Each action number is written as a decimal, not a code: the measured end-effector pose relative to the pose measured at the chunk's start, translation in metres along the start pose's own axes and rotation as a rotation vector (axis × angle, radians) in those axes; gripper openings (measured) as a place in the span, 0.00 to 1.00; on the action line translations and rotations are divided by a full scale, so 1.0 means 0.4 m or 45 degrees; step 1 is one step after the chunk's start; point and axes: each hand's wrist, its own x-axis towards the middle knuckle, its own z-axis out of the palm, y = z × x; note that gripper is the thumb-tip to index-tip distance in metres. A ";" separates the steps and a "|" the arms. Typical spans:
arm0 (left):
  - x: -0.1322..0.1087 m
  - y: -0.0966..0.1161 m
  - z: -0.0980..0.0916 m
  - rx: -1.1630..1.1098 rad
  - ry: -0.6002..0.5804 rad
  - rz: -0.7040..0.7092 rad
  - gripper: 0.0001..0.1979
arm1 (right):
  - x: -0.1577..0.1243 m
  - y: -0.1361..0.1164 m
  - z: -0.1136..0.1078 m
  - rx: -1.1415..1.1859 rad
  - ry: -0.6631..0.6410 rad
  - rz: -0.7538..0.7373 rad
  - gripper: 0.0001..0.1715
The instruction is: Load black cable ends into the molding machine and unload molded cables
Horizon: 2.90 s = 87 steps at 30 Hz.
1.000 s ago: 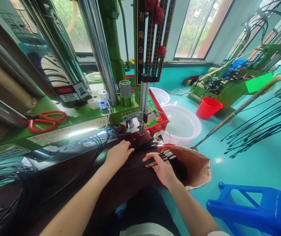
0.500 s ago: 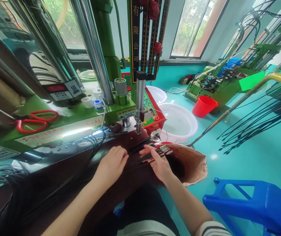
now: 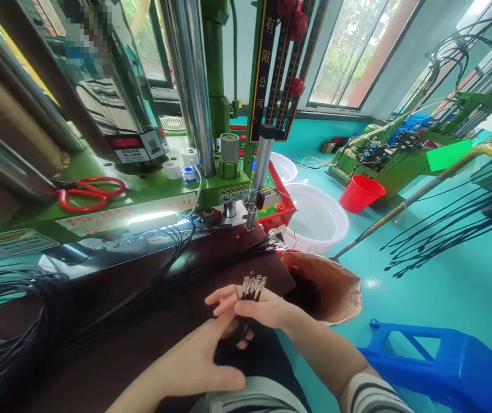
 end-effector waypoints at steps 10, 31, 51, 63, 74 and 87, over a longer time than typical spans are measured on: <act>0.103 0.007 0.072 -0.703 0.208 -0.074 0.17 | 0.097 -0.125 -0.077 -0.254 -0.018 -0.128 0.27; 0.197 -0.045 -0.022 -1.266 0.881 -0.007 0.22 | 0.364 -0.016 -0.180 -2.153 0.312 0.206 0.20; 0.178 -0.013 0.030 -0.853 0.740 -0.204 0.19 | 0.029 0.055 -0.099 -0.095 0.775 0.046 0.28; 0.190 -0.002 0.030 -0.874 0.739 -0.232 0.20 | 0.021 0.068 -0.106 -0.249 0.750 -0.033 0.27; 0.191 -0.041 0.036 -0.634 0.867 -0.077 0.15 | 0.023 0.081 -0.093 -0.506 0.790 -0.017 0.27; 0.191 -0.012 0.016 -0.867 0.834 -0.124 0.17 | 0.015 0.056 -0.105 -0.270 0.732 0.066 0.31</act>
